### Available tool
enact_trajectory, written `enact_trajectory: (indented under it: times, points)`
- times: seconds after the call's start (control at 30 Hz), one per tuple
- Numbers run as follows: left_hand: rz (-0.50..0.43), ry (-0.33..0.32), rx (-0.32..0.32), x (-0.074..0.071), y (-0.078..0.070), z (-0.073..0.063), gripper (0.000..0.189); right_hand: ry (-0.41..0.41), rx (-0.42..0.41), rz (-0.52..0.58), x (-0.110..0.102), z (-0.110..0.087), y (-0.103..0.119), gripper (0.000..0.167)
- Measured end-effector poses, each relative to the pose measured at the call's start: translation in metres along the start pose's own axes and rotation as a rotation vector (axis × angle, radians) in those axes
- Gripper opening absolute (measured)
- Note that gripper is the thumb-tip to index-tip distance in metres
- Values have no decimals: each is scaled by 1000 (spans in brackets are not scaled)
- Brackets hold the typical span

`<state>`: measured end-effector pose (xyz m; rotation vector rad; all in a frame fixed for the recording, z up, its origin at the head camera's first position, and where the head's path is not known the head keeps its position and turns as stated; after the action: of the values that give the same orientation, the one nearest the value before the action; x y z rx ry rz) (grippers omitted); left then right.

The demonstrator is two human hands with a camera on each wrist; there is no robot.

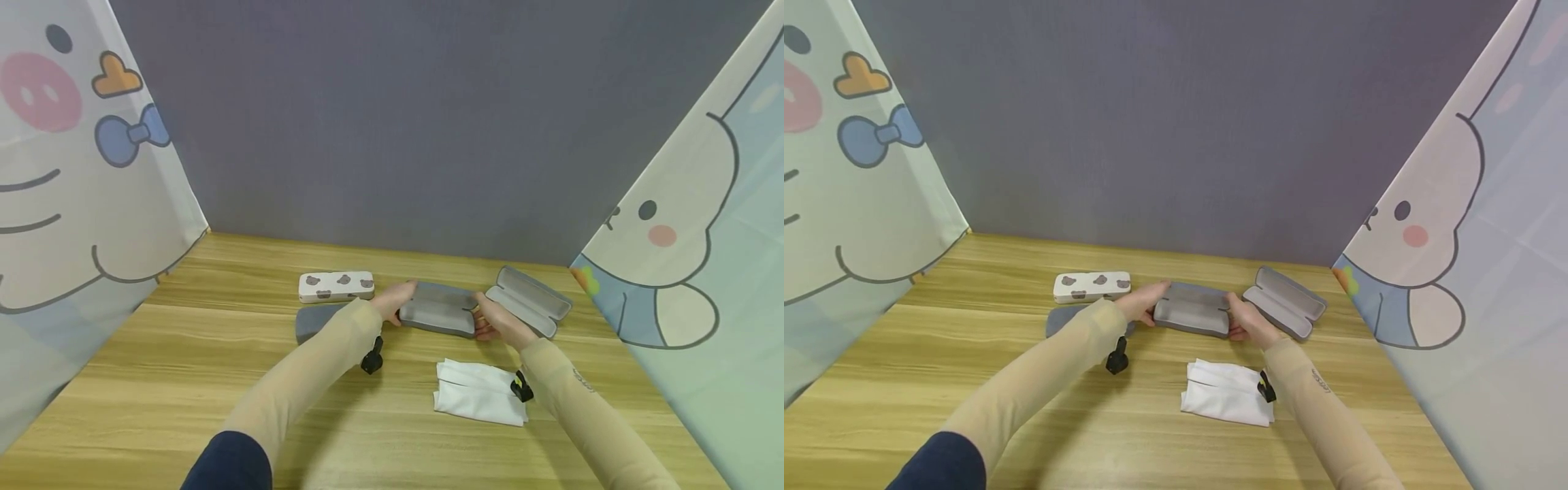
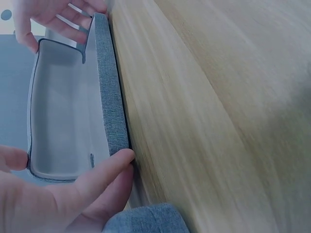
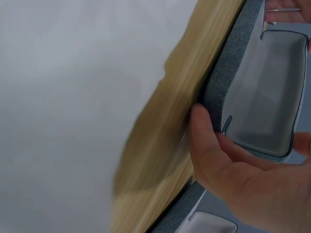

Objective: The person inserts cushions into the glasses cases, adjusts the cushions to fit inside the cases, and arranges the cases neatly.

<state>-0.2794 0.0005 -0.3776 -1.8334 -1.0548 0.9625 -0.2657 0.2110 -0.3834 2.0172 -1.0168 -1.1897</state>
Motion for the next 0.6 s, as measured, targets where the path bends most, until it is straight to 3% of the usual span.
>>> enact_trajectory:
  times: [0.17, 0.3, 0.5, 0.6]
  points:
    - [15, -10, -7, -1, 0, -5, 59, -1, 12, -2, 2, 0, 0, 73]
    - [79, -43, -12, -3, -2, -9, 61, 6, 8, -17, 0, -3, 0, 79]
    - [277, -114, 60, -8, -17, -15, 59, -35, -8, -54, -14, -13, 7, 84]
    - [393, -190, 110, -12, -28, -18, 56, -23, -33, -119, -23, -21, 13, 85]
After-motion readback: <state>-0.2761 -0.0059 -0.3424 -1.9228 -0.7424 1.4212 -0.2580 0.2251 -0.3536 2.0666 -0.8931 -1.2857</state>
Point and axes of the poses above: each hand's wrist, its own z-axis towards the middle knuckle, its own x-axis out of the palm, y = z × x, the point moved 5 cm from there along z, towards the middle knuckle, and after that the axes turned 1 degree about -y, right-handed, at the moved point
